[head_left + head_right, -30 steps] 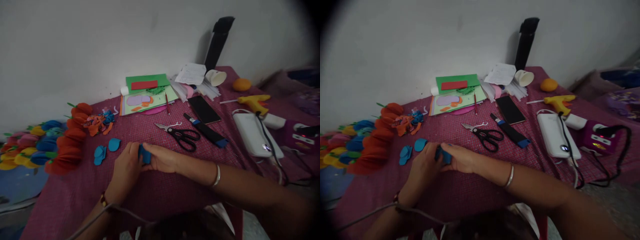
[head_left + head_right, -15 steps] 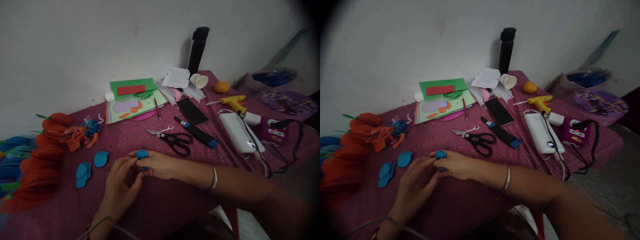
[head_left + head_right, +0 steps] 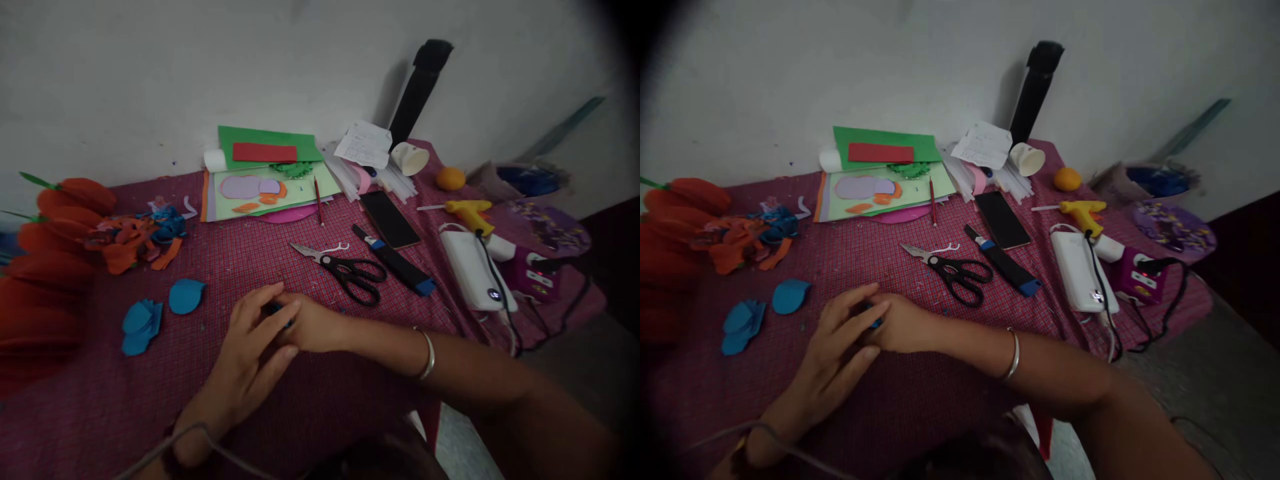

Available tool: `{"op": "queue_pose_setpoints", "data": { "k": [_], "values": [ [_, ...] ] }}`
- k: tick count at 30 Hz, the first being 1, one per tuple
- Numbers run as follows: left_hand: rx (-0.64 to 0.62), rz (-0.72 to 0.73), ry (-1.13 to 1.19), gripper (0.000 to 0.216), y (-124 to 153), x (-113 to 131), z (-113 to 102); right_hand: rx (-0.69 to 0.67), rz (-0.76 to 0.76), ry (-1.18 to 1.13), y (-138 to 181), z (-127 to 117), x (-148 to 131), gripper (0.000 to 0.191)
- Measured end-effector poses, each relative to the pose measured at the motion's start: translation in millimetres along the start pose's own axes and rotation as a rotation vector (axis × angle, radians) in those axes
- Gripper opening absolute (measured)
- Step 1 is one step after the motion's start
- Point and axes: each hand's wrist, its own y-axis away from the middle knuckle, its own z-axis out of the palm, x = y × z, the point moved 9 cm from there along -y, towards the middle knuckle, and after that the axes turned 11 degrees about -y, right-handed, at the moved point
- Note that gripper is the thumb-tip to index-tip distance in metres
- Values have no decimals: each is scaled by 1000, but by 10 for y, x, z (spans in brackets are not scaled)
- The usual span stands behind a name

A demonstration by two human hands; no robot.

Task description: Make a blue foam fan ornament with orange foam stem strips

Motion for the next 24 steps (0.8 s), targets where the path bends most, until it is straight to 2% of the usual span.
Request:
{"op": "queue_pose_setpoints", "data": {
  "k": [5,8,10,11,13,16,18,20,22,24],
  "values": [
    [108,-85,36,33,12,-96,-75,64,-11,46,11,-76,-11,44],
    [149,-147,96,31,1,-128,-52,56,-11,51,-12,-51,-49,29],
    [175,-224,162,28,-13,-173,-28,60,27,106,-34,-23,-40,14],
    [184,-275,204,27,-16,-210,-11,76,63,135,-42,-18,-19,13],
    [165,-411,328,27,-4,-326,63,111,170,138,-35,-14,58,13],
    [104,-667,635,31,95,-540,262,88,297,-30,16,47,148,6],
    [138,-802,889,32,183,-641,364,94,220,-97,34,16,41,14],
    [238,-872,1085,29,247,-701,390,155,30,-26,52,-110,-191,19],
    [291,-916,1145,25,291,-718,390,215,-135,119,88,-219,-412,22],
    [259,-924,1106,23,288,-673,385,227,-196,221,102,-253,-509,26]
  ]
}}
